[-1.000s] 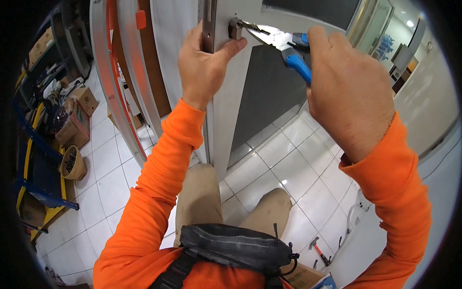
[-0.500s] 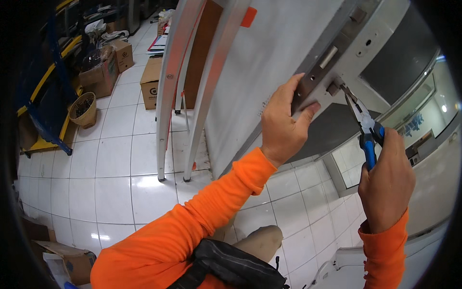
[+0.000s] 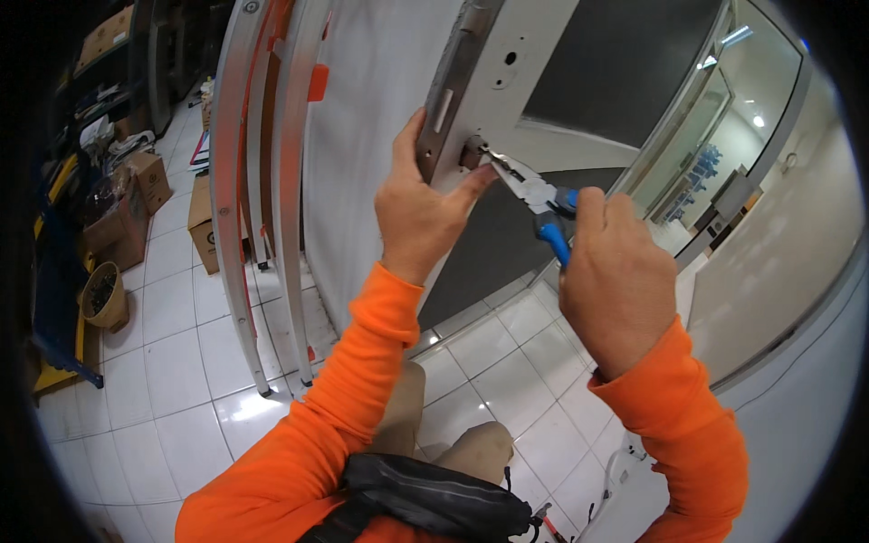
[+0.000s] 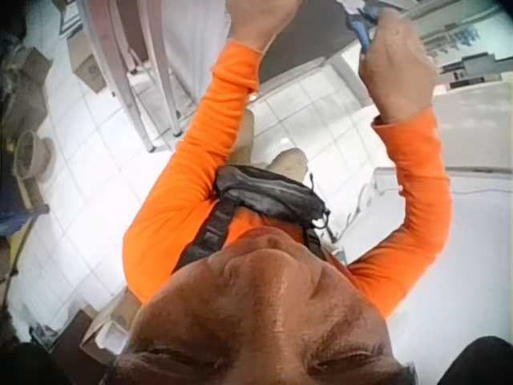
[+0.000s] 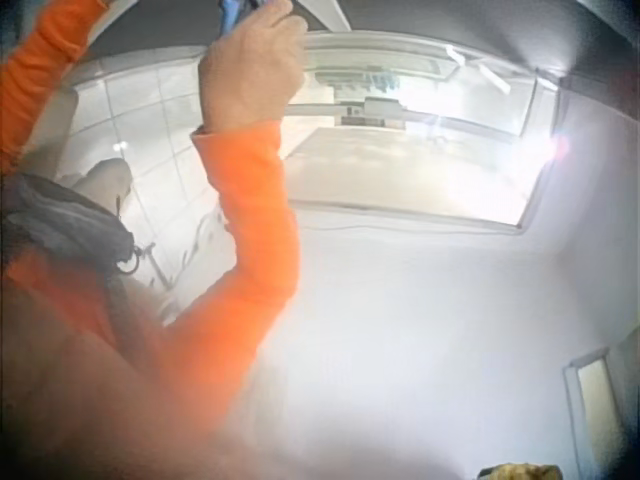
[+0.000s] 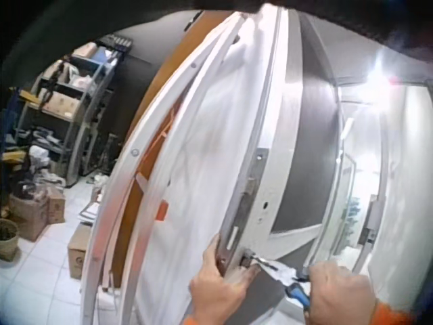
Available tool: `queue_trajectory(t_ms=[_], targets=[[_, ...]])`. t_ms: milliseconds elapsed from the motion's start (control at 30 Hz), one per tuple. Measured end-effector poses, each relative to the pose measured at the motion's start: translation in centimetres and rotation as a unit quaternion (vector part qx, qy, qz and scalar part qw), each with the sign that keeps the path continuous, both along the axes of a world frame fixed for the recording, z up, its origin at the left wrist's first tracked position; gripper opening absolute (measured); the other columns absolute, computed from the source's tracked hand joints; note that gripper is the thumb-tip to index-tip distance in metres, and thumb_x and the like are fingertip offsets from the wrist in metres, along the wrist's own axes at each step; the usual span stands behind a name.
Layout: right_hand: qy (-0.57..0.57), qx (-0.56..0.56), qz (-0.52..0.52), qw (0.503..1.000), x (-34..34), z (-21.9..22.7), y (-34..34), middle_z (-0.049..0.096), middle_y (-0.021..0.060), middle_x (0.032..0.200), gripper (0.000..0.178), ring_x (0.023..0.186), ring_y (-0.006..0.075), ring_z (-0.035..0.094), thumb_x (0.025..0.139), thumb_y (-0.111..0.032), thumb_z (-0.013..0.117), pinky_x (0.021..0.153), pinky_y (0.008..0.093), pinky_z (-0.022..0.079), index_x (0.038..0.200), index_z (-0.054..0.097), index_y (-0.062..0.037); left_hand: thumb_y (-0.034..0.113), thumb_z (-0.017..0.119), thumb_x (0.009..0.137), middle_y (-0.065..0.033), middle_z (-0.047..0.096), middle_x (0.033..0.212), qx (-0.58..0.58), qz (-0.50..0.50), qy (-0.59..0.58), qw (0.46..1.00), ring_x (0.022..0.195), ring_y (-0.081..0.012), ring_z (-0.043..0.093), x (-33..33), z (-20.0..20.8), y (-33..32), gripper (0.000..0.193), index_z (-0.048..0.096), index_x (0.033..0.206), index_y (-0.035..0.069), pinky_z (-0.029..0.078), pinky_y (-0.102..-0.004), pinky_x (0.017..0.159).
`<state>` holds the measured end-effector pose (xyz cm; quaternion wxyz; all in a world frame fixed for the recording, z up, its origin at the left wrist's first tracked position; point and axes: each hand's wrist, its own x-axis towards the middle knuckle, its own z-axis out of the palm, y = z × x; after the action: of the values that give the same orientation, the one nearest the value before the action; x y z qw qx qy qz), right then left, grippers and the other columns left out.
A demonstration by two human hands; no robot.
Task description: The person uses pliers to pull a metal piece from a door lock and then inserts a lock cylinder into the opening by hand.
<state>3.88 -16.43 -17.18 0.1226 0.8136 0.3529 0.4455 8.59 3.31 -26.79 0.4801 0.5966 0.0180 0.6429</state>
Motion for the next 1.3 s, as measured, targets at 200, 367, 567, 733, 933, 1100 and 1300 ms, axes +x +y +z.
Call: queue_trajectory(t_ms=[200,367,567,733,933,1100,1300], targets=[[0.018,0.008,0.020,1.000,-0.8,-0.7,-1.2,0.059,0.0120,0.091,0.031,0.074,0.0292,0.068,0.085,-0.008,0.076,0.058,0.0403,0.053,0.108,0.055,-0.0052,0.037,0.095,0.079,-0.0186,0.078,0.110,0.028,-0.012,0.000,1.000,0.099,-0.0261,0.078,-0.9,-0.3,-0.1,0.083,0.056,0.140,-0.003,0.059,-0.0358,0.092],[0.006,-0.033,-0.016,0.999,-1.4,0.7,-1.4,0.060,0.0127,0.090,0.031,0.071,0.0294,0.068,0.085,-0.008,0.075,0.058,0.0407,0.053,0.107,0.055,-0.0035,0.038,0.091,0.078,-0.0169,0.077,0.093,-0.017,-0.119,0.028,0.992,0.077,-0.0264,0.075,-1.1,0.4,-0.3,0.076,0.062,0.131,-0.007,0.058,-0.0363,0.074],[0.010,-0.048,-0.049,0.998,-1.2,1.2,-0.2,0.061,0.0130,0.089,0.027,0.069,0.0293,0.069,0.088,-0.011,0.074,0.058,0.0403,0.054,0.105,0.054,-0.0032,0.038,0.092,0.077,-0.0134,0.074,0.084,-0.014,-0.065,0.024,0.998,0.070,-0.0249,0.072,-0.4,-0.1,0.2,0.080,0.062,0.134,-0.010,0.056,-0.0346,0.070],[0.006,-0.050,-0.054,0.997,-1.9,1.1,-0.1,0.061,0.0136,0.088,0.027,0.069,0.0301,0.069,0.088,-0.009,0.074,0.058,0.0402,0.054,0.105,0.054,-0.0029,0.033,0.092,0.078,-0.0131,0.077,0.093,-0.033,-0.076,0.031,0.996,0.080,-0.0242,0.075,-0.9,0.2,-0.2,0.072,0.064,0.132,-0.007,0.057,-0.0344,0.078],[0.036,-0.046,-0.042,0.997,-3.0,0.8,-0.7,0.060,0.0147,0.088,0.028,0.068,0.0322,0.068,0.085,-0.005,0.072,0.059,0.0409,0.054,0.106,0.054,-0.0023,0.031,0.092,0.080,-0.0140,0.080,0.100,0.000,-0.071,0.030,0.997,0.089,-0.0256,0.077,-1.1,0.1,0.0,0.067,0.065,0.129,-0.005,0.058,-0.0347,0.085],[0.007,-0.054,-0.038,0.998,-1.6,1.0,-0.6,0.061,0.0151,0.088,0.028,0.069,0.0332,0.068,0.084,-0.004,0.072,0.060,0.0417,0.054,0.105,0.054,-0.0022,0.035,0.093,0.079,-0.0160,0.079,0.099,-0.023,-0.072,0.040,0.996,0.091,-0.0270,0.077,-1.6,0.1,-0.3,0.075,0.063,0.132,-0.008,0.058,-0.0359,0.086],[0.053,-0.037,-0.076,0.995,-1.7,1.7,0.0,0.065,0.0173,0.094,0.050,0.075,0.0407,0.068,0.074,0.001,0.077,0.070,0.0468,0.055,0.118,0.052,-0.0037,0.037,0.092,0.077,-0.0165,0.076,0.092,-0.015,-0.058,0.021,0.998,0.078,-0.0288,0.075,-0.9,0.2,0.0,0.080,0.061,0.136,-0.008,0.058,-0.0383,0.076]])
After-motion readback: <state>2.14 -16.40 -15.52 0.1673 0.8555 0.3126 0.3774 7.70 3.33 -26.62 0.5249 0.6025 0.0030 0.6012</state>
